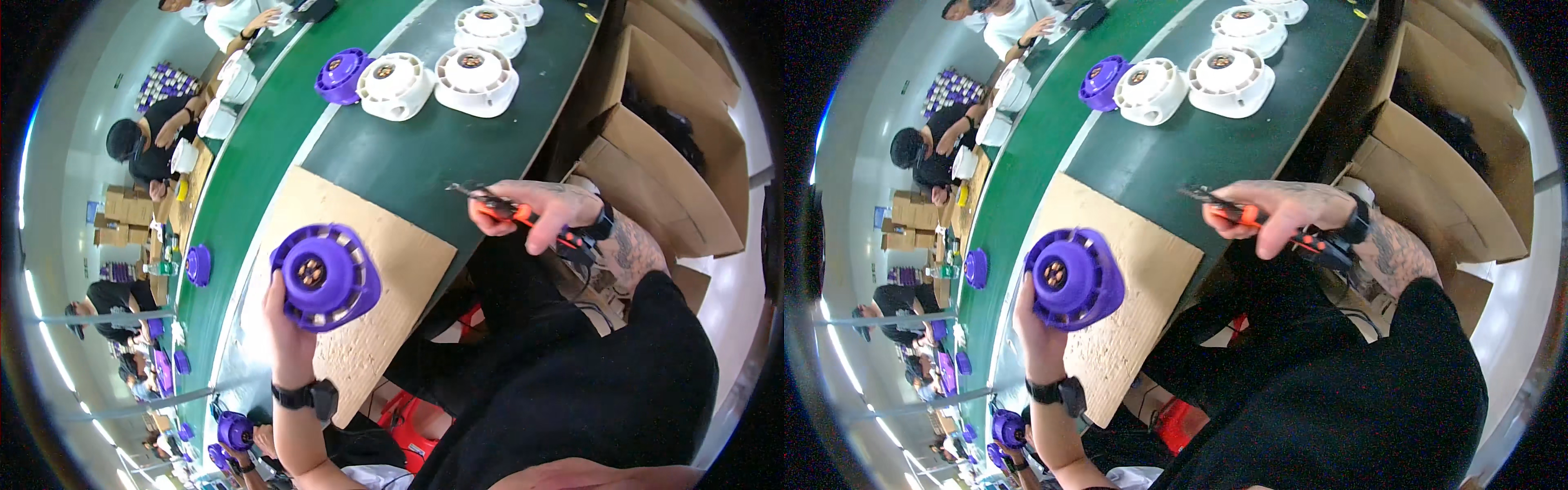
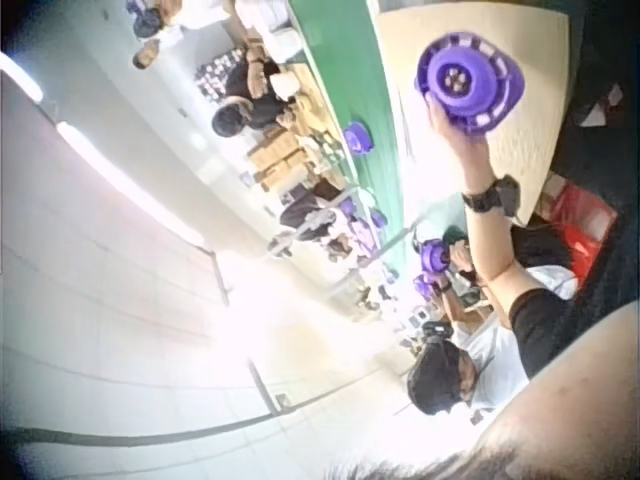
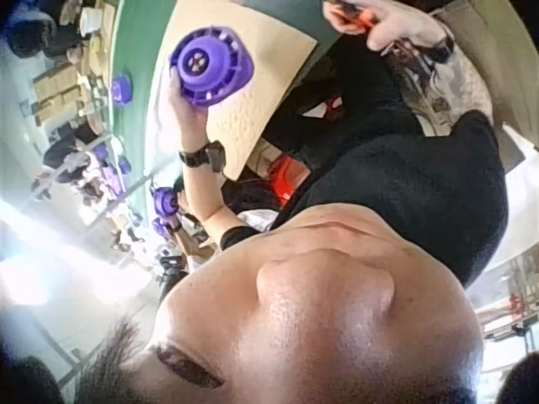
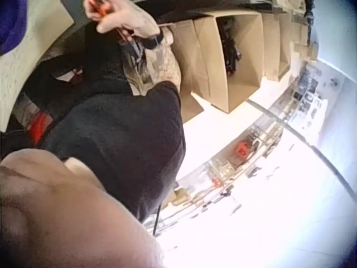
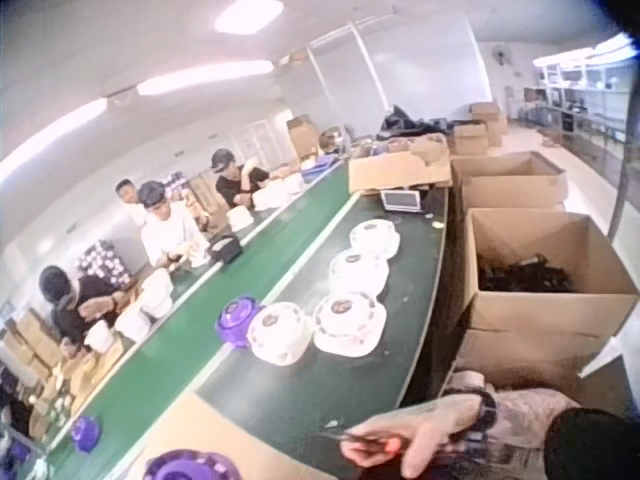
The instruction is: The person uses pliers to manipulate wires inside the central hub of white and purple circular plastic housings. They repeatedly pick up a housing, adjust the internal components, and place the item into a cardboard box. The task is performed at a long assembly table in a workshop setting.
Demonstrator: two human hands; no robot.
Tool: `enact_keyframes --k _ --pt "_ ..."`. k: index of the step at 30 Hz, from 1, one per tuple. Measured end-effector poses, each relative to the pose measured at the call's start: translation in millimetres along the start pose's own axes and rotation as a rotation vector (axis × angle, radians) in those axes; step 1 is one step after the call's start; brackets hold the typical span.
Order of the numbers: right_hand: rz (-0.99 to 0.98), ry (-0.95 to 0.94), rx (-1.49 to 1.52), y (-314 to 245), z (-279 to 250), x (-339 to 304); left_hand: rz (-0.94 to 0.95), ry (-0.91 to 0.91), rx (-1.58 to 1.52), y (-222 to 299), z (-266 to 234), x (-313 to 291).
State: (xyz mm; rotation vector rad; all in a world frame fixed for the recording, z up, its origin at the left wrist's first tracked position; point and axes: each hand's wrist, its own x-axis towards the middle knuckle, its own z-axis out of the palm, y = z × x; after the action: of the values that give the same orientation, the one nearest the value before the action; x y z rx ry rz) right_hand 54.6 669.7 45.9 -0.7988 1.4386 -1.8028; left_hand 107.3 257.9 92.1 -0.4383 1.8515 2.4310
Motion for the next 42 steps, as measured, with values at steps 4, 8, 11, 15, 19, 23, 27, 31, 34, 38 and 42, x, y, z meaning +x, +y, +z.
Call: enact_keyframes --k 4,8,11,15,19,23,27,31,34,38,42 --pt "-0.038 0.183 0.209 44 -11 -71 -0.102 -0.144 -0.018 -22 81 60" --pt "0.068 0.435 0.293 71 -9 -130 -0.234 -0.297 0.079 -52 116 143" --pt "0.104 0.585 0.364 96 -8 -168 -0.206 -0.312 0.083 -60 156 174" --pt "0.098 0.599 0.468 117 -10 -189 -0.092 -0.196 0.221 -72 198 195" --pt "0.101 0.723 0.416 137 -14 -198 0.113 -0.079 0.358 -93 219 211" --pt "0.141 0.800 0.443 187 -35 -218 0.530 -0.017 0.495 -128 230 247" --pt "0.323 1.022 0.445 226 -43 -269 0.496 0.228 0.669 -122 256 251" --pt "0.341 1.161 0.535 270 -33 -330 0.497 0.445 0.806 -80 237 293" --pt "0.476 1.213 0.550 292 -26 -350 0.461 0.323 0.735 -51 185 350" --pt "0.743 1.251 0.449 326 -8 -371 0.397 0.066 0.770 -64 200 389" --pt "0.991 1.193 0.141 331 9 -363 0.275 -0.284 0.541 -64 228 389"
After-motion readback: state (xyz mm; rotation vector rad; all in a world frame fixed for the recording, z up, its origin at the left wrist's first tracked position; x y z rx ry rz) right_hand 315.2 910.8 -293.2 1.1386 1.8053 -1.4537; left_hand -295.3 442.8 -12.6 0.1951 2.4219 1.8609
